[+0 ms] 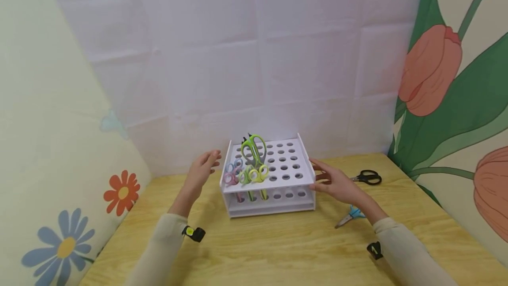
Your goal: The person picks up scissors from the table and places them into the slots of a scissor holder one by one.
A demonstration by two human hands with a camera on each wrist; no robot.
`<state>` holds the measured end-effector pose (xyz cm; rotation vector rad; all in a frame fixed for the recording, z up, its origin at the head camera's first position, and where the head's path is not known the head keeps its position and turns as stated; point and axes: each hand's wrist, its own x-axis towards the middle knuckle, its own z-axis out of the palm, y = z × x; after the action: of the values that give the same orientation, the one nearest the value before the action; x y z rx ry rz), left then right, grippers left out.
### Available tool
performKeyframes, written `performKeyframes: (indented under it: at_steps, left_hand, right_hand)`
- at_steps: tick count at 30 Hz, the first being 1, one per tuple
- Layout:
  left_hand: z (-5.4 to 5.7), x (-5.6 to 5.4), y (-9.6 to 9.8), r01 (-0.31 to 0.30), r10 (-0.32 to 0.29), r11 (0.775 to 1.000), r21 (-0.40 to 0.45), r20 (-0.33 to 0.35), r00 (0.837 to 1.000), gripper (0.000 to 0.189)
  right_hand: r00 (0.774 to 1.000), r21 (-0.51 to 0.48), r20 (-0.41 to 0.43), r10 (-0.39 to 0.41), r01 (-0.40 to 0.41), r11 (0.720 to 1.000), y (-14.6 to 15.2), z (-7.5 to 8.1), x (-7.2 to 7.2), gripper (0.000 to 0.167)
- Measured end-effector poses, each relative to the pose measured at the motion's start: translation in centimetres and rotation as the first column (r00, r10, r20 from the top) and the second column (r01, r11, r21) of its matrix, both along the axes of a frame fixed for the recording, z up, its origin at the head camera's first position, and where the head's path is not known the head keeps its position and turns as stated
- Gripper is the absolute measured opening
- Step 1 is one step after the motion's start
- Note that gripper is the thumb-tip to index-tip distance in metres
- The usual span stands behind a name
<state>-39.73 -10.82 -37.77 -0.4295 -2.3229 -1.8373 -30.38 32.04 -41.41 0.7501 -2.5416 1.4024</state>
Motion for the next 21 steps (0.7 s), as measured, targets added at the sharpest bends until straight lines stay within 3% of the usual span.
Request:
performKeyframes:
  at_steps: [4,7,14,21]
  left_hand:
    - [-1.4,-0.9,-0.2,0.09,-0.102,0.987,0.135,0.081,0.991,0.057]
    - [-2.3,-1.2,-0.1,0.119,-0.147,0.972,0.204,0.126,0.981,0.055]
    - [-3.2,-1.4,1.0,0.176,-0.201,0.97,0.169,0.144,0.969,0.051]
    - [-3.7,-1.6,1.1,0.147,-0.184,0.965,0.217,0.164,0.969,0.046]
  right_hand:
    - [1.0,0.002,0.003,-0.007,0.007,1.0,-0.1,0.0,0.0,0.079]
    - [1.0,-0.009,-0.001,0.005,-0.005,1.0,-0.1,0.0,-0.1,0.079]
    - [1.0,0.009,-0.005,-0.004,0.004,1.0,-0.1,0.1,0.1,0.079]
    - [1.0,0.012,0.016,-0.021,0.021,1.0,-0.1,0.0,0.0,0.079]
